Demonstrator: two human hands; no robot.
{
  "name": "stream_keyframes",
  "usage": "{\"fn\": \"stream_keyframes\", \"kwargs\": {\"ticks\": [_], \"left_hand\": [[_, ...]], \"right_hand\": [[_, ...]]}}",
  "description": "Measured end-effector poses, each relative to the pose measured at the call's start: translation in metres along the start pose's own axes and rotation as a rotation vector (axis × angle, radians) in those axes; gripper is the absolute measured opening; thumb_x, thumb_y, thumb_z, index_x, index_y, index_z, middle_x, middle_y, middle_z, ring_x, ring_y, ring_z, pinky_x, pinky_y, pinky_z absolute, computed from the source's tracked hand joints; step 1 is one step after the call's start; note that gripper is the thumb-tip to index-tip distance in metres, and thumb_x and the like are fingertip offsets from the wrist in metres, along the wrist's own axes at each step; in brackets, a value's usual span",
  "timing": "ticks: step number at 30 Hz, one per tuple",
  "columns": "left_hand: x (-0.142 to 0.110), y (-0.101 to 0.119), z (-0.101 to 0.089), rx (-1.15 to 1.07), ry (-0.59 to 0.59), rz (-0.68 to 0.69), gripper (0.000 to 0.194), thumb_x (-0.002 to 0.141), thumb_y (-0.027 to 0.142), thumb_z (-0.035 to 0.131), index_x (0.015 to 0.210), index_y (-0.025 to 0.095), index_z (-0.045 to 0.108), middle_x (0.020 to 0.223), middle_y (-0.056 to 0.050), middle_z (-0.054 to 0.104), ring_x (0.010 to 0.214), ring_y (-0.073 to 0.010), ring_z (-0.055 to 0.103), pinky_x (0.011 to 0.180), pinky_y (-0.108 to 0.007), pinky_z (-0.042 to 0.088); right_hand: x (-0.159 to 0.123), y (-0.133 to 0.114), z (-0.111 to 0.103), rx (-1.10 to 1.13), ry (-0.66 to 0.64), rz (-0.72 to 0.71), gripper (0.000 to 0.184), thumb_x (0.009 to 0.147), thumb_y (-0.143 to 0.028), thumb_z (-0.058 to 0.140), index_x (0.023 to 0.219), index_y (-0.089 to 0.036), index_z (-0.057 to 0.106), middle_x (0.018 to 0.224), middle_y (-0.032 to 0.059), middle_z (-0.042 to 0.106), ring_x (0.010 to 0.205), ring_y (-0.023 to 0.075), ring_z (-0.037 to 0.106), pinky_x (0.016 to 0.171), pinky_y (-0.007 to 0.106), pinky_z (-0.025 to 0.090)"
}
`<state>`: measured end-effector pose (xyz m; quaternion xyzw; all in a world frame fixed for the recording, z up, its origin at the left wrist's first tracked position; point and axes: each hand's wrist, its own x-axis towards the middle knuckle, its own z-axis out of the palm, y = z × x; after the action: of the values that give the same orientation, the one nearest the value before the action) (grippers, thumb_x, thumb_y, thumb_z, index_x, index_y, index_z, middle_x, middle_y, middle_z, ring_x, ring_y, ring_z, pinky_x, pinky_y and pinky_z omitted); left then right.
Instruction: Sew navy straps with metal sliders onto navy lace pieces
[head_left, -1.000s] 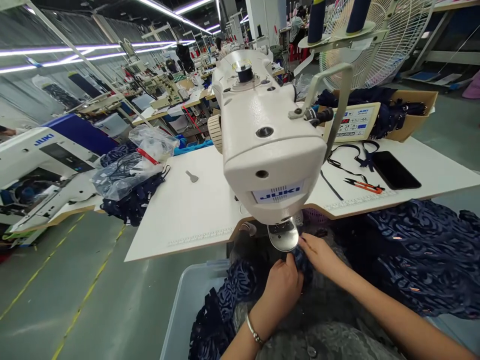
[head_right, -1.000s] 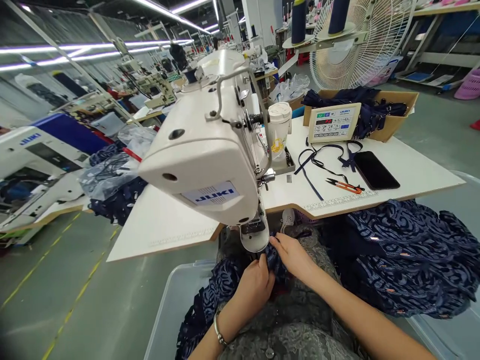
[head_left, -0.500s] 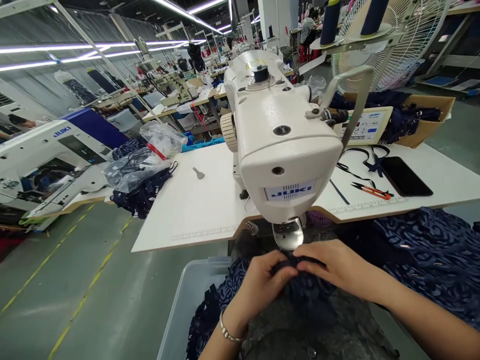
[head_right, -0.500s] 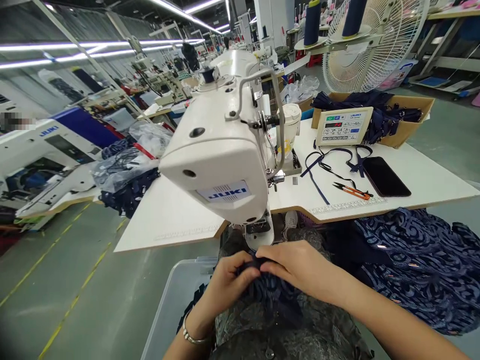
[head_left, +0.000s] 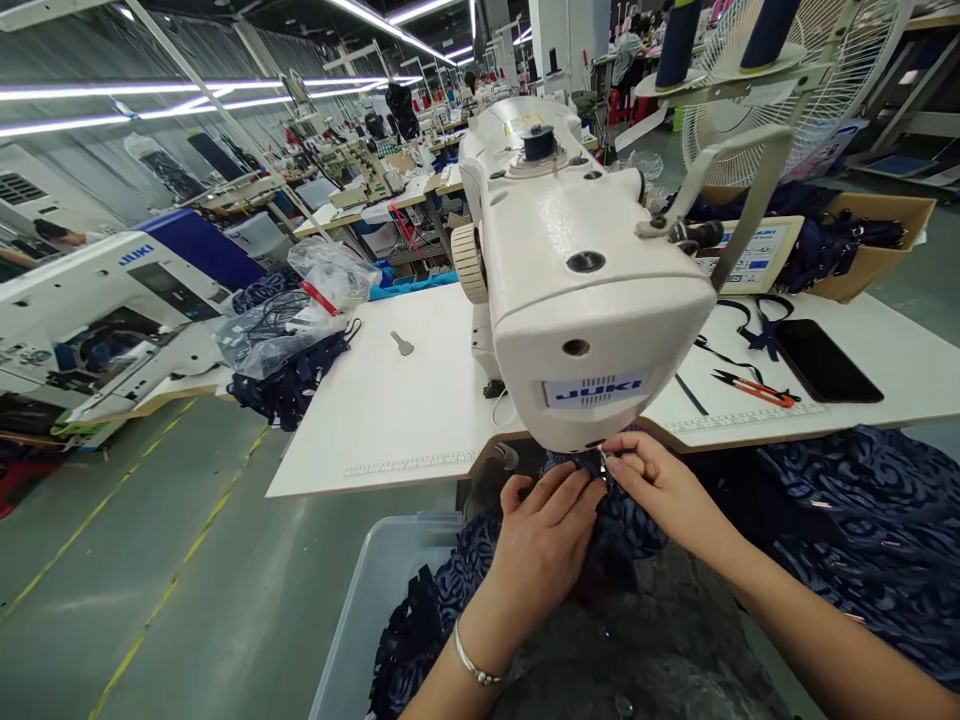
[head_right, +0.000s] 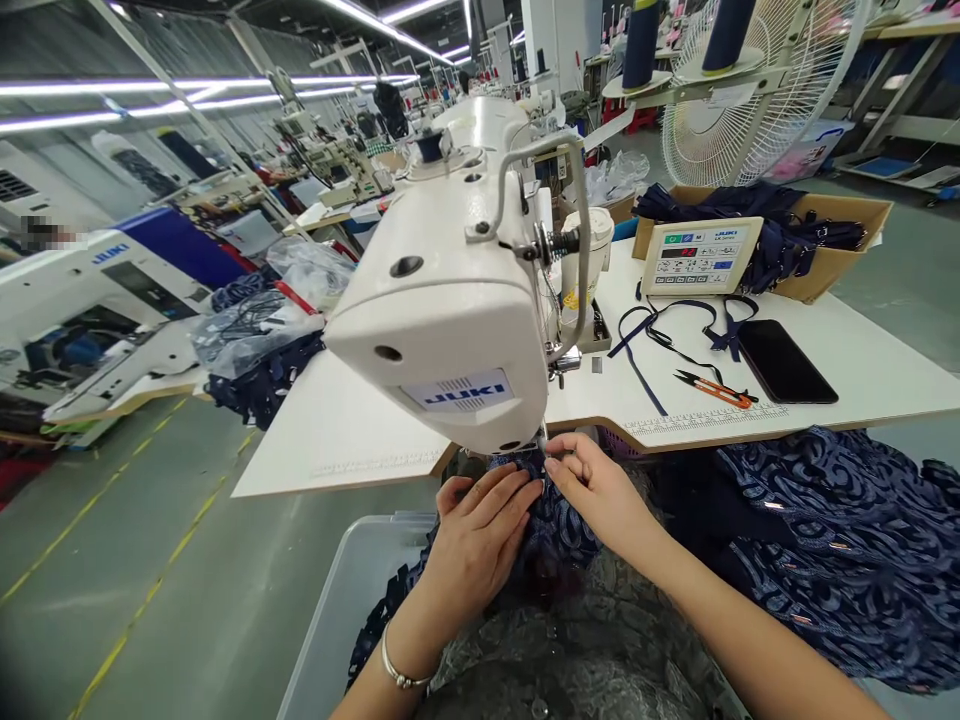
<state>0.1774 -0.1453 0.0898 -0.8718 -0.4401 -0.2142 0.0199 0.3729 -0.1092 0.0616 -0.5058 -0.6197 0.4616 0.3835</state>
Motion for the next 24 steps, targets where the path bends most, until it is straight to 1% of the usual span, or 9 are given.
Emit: {"fn": "stream_keyframes", "kwargs": {"ticks": [1, 2, 3, 5, 8, 10, 14, 20, 24], "left_hand": [[0.001, 0.001, 0.001, 0.016, 0.012, -0.010, 0.032, 0.100, 0.018, 0.043, 0.128, 0.028, 0.055, 0.126, 0.000, 0.065, 0.122, -0.0160, 0.054, 0.099, -0.039, 0.031], [0.002, 0.002, 0.002, 0.033, 0.029, -0.022, 0.032, 0.099, 0.018, 0.044, 0.127, 0.028, 0.056, 0.125, 0.001, 0.066, 0.121, -0.0158, 0.055, 0.099, -0.038, 0.030], [0.003, 0.002, 0.003, 0.051, 0.046, -0.035, 0.031, 0.099, 0.019, 0.045, 0.127, 0.028, 0.056, 0.125, 0.001, 0.066, 0.121, -0.0157, 0.055, 0.098, -0.039, 0.030], [0.004, 0.004, 0.005, 0.085, 0.072, -0.065, 0.030, 0.099, 0.019, 0.047, 0.126, 0.027, 0.056, 0.125, 0.001, 0.066, 0.121, -0.0162, 0.055, 0.098, -0.039, 0.029], [0.006, 0.007, 0.007, 0.131, 0.077, -0.106, 0.029, 0.098, 0.020, 0.048, 0.125, 0.025, 0.057, 0.123, 0.000, 0.066, 0.121, -0.0177, 0.055, 0.096, -0.040, 0.030], [0.007, 0.009, 0.008, 0.159, 0.074, -0.121, 0.028, 0.098, 0.020, 0.047, 0.124, 0.024, 0.057, 0.122, -0.001, 0.066, 0.120, -0.0187, 0.055, 0.095, -0.041, 0.031], [0.010, 0.010, 0.008, 0.190, 0.071, -0.142, 0.029, 0.099, 0.021, 0.046, 0.125, 0.023, 0.056, 0.122, -0.003, 0.066, 0.118, -0.0198, 0.056, 0.095, -0.042, 0.031], [0.013, 0.010, 0.008, 0.211, 0.068, -0.145, 0.030, 0.098, 0.021, 0.046, 0.126, 0.024, 0.056, 0.126, -0.001, 0.064, 0.117, -0.0190, 0.055, 0.093, -0.041, 0.032], [0.014, 0.011, 0.007, 0.217, 0.069, -0.139, 0.031, 0.098, 0.018, 0.045, 0.126, 0.024, 0.057, 0.128, 0.000, 0.063, 0.118, -0.0184, 0.054, 0.092, -0.041, 0.033]], "right_hand": [[0.003, 0.000, 0.000, 0.033, 0.002, 0.022, 0.027, 0.094, -0.046, 0.049, 0.104, -0.022, 0.056, 0.057, -0.0075, 0.045, 0.052, 0.0123, 0.046, 0.051, 0.023, 0.040], [0.006, 0.000, 0.001, 0.046, -0.002, 0.034, 0.024, 0.094, -0.045, 0.049, 0.100, -0.022, 0.053, 0.055, -0.0090, 0.038, 0.050, 0.0114, 0.040, 0.049, 0.023, 0.036], [0.010, -0.001, 0.001, 0.038, -0.009, 0.036, 0.022, 0.094, -0.045, 0.048, 0.097, -0.023, 0.051, 0.056, -0.0095, 0.034, 0.049, 0.0111, 0.037, 0.050, 0.023, 0.034], [0.017, -0.003, 0.000, -0.022, -0.009, 0.022, 0.020, 0.094, -0.043, 0.046, 0.095, -0.024, 0.049, 0.057, -0.0093, 0.033, 0.051, 0.0116, 0.036, 0.051, 0.023, 0.032], [0.027, -0.005, -0.002, -0.151, 0.021, -0.014, 0.017, 0.094, -0.041, 0.046, 0.093, -0.024, 0.047, 0.060, -0.0080, 0.038, 0.054, 0.0131, 0.043, 0.055, 0.025, 0.034], [0.031, -0.006, -0.003, -0.242, 0.038, -0.015, 0.017, 0.093, -0.040, 0.047, 0.089, -0.024, 0.046, 0.063, -0.0067, 0.044, 0.057, 0.0142, 0.048, 0.057, 0.025, 0.035], [0.037, -0.011, -0.006, -0.352, 0.014, -0.020, 0.013, 0.091, -0.037, 0.046, 0.091, -0.024, 0.048, 0.067, -0.0038, 0.057, 0.062, 0.0179, 0.057, 0.061, 0.027, 0.039], [0.041, -0.015, -0.008, -0.397, 0.001, -0.063, 0.016, 0.091, -0.036, 0.045, 0.095, -0.024, 0.054, 0.063, -0.0023, 0.060, 0.056, 0.0180, 0.056, 0.056, 0.026, 0.040], [0.042, -0.013, -0.007, -0.435, 0.024, -0.067, 0.017, 0.091, -0.037, 0.045, 0.092, -0.024, 0.056, 0.065, -0.0002, 0.062, 0.062, 0.0206, 0.059, 0.055, 0.026, 0.039]]}}
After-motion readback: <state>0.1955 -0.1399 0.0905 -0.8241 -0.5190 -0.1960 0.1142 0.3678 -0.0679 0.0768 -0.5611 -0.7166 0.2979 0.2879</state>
